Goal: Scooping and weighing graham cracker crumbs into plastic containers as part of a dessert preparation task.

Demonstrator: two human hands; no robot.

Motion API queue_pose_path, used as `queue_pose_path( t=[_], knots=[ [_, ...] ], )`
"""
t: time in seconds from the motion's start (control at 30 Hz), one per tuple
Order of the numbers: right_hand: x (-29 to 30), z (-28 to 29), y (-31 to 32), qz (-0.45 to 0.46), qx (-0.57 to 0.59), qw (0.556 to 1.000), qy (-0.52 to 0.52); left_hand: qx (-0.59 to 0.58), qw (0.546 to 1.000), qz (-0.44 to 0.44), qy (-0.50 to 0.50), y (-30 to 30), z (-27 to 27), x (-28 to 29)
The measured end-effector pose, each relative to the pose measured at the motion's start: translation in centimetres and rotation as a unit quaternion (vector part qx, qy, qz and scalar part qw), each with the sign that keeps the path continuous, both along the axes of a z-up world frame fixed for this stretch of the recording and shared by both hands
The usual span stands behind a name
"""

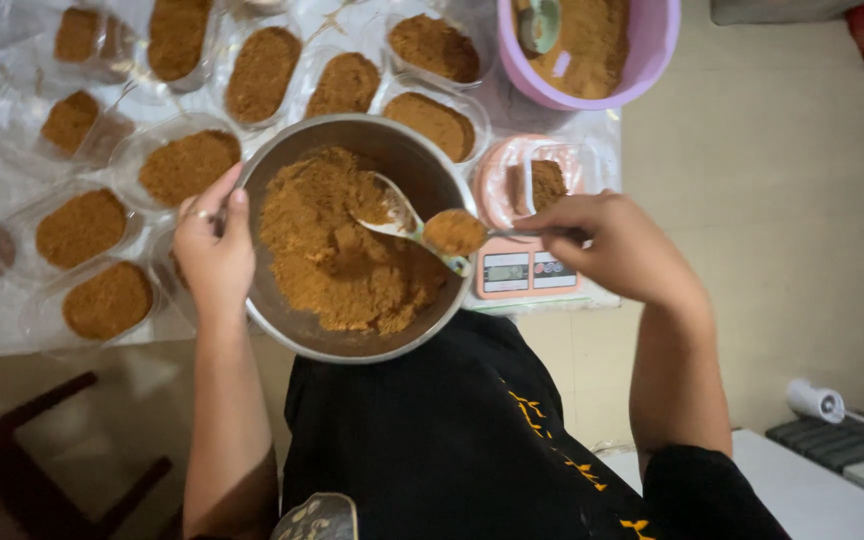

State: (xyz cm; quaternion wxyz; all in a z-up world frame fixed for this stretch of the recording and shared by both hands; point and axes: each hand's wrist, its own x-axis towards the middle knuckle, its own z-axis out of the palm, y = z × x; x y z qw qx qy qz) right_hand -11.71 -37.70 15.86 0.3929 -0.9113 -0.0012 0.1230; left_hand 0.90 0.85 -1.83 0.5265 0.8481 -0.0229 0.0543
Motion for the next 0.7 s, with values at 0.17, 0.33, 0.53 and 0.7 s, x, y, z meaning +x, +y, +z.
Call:
queue_pose_path(
  t=[0.17,0.33,0.53,0.7],
  knots=[
    [-3.0,0.3,-4.6,-0.127,-0.003,0.992,-0.029,0.004,1.000,-0.016,-0.005,0.2,-1.0,0.1],
    [-4.7,-1.1,-5.4,-0.270,-0.149,0.944,-0.115,-0.086,0.996,-0.021,0.029,0.3,-0.8,0.1],
    [-5.4,-4.6,-6.1,-0.237,-0.274,0.910,-0.200,-0.112,0.993,-0.046,0.016,0.5,-1.0,0.2],
    [-5.5,-5.0,-5.9,-0.252,-0.289,0.899,-0.212,-0.104,0.994,-0.036,0.029,0.6,-0.9,0.2]
  ],
)
